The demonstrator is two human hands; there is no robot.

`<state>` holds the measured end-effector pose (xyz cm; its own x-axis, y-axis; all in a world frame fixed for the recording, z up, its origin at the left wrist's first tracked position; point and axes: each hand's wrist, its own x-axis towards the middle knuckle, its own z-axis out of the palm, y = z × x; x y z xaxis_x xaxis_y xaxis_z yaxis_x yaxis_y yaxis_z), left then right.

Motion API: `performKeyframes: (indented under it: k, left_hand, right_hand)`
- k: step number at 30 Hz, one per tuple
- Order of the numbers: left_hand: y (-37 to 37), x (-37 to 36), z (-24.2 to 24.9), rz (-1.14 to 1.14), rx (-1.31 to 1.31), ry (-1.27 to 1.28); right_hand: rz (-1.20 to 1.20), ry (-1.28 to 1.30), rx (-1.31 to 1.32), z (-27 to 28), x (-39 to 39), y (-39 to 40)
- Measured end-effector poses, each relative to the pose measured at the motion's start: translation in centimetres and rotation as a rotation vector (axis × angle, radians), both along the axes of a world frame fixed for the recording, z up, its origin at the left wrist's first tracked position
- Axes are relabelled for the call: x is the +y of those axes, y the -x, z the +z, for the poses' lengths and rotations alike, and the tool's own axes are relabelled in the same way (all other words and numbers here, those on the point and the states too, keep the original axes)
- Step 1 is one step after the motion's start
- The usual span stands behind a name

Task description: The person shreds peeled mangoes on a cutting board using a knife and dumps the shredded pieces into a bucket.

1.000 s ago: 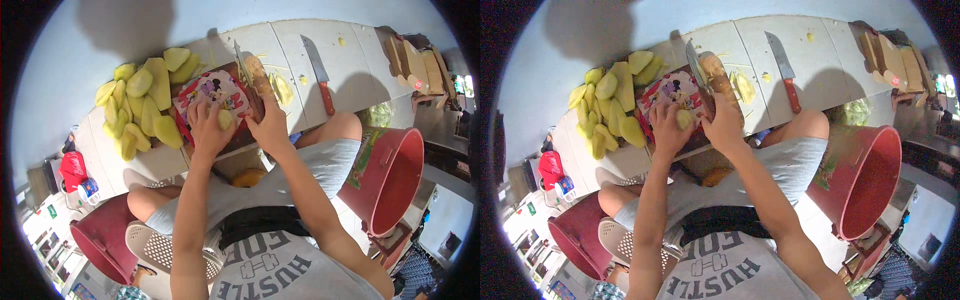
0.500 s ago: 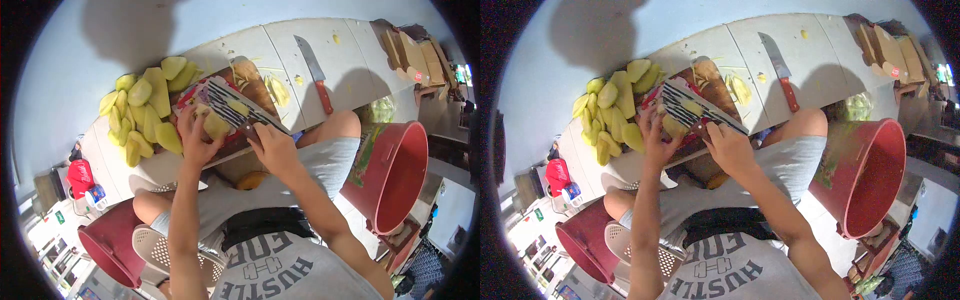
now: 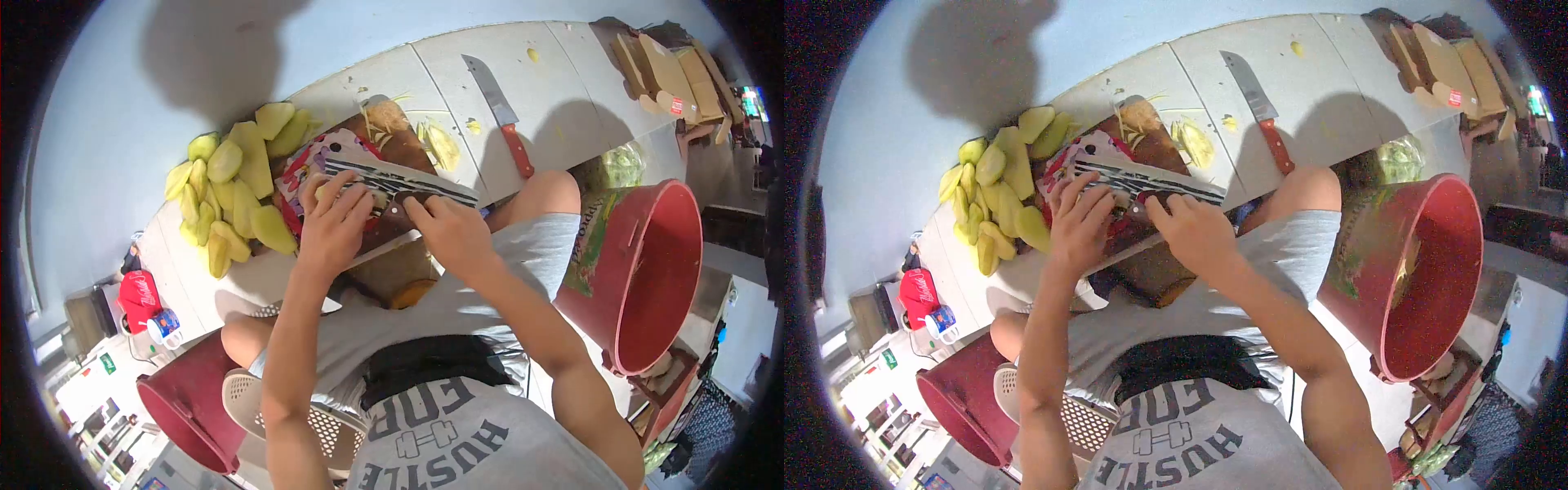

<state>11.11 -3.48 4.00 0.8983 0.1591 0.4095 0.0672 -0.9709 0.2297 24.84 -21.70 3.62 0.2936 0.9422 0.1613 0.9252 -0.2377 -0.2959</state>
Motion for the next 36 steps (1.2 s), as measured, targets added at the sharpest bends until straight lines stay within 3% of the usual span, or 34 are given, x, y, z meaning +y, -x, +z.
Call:
performKeyframes:
  k: [6, 9, 11, 15, 17, 21, 23, 27, 29, 36]
  left_hand:
    - [0.3, 1.3, -0.3, 0.002, -0.126, 0.075]
    - [-0.5, 3.6, -0.9, 0.150, -0.125, 0.254]
    - [-1.6, 5.3, -1.4, 0.311, -0.015, 0.342]
    - [-3.4, 7.5, -3.1, 0.234, 0.174, 0.306]
    - [-4.0, 7.8, -3.9, 0.229, 0.431, 0.388]
    - [-3.9, 7.9, -4.6, 0.167, 0.418, 0.318]
    - [-3.6, 8.1, -4.0, 0.166, 0.594, 0.280]
    - [-1.9, 4.5, -3.9, 0.226, 0.512, 0.121]
    - [-0.8, 2.5, -4.6, 0.253, 0.346, -0.005]
    - [0.4, 1.4, -7.6, 0.317, 0.148, 0.147]
  right_hand:
    - [-0.121, -0.007, -0.024, -0.9, 0.3, -2.3]
    - [-0.263, 0.008, 0.132, -1.3, 0.4, -3.9]
    - [-0.295, -0.014, 0.183, -1.6, 0.3, -4.7]
    - [-0.377, -0.025, 0.303, -2.1, -0.1, -4.9]
    - [-0.373, -0.036, 0.314, -2.4, -0.5, -4.8]
    - [-0.361, -0.077, 0.360, -2.9, -0.8, -4.7]
    - [-0.365, -0.058, 0.373, -2.8, -0.8, -4.7]
    - [-0.382, -0.002, 0.411, -2.5, -0.3, -4.5]
    - [-0.378, -0.009, 0.419, -2.6, -0.3, -4.4]
    - [-0.374, 0.033, 0.439, -2.5, -0.5, -3.8]
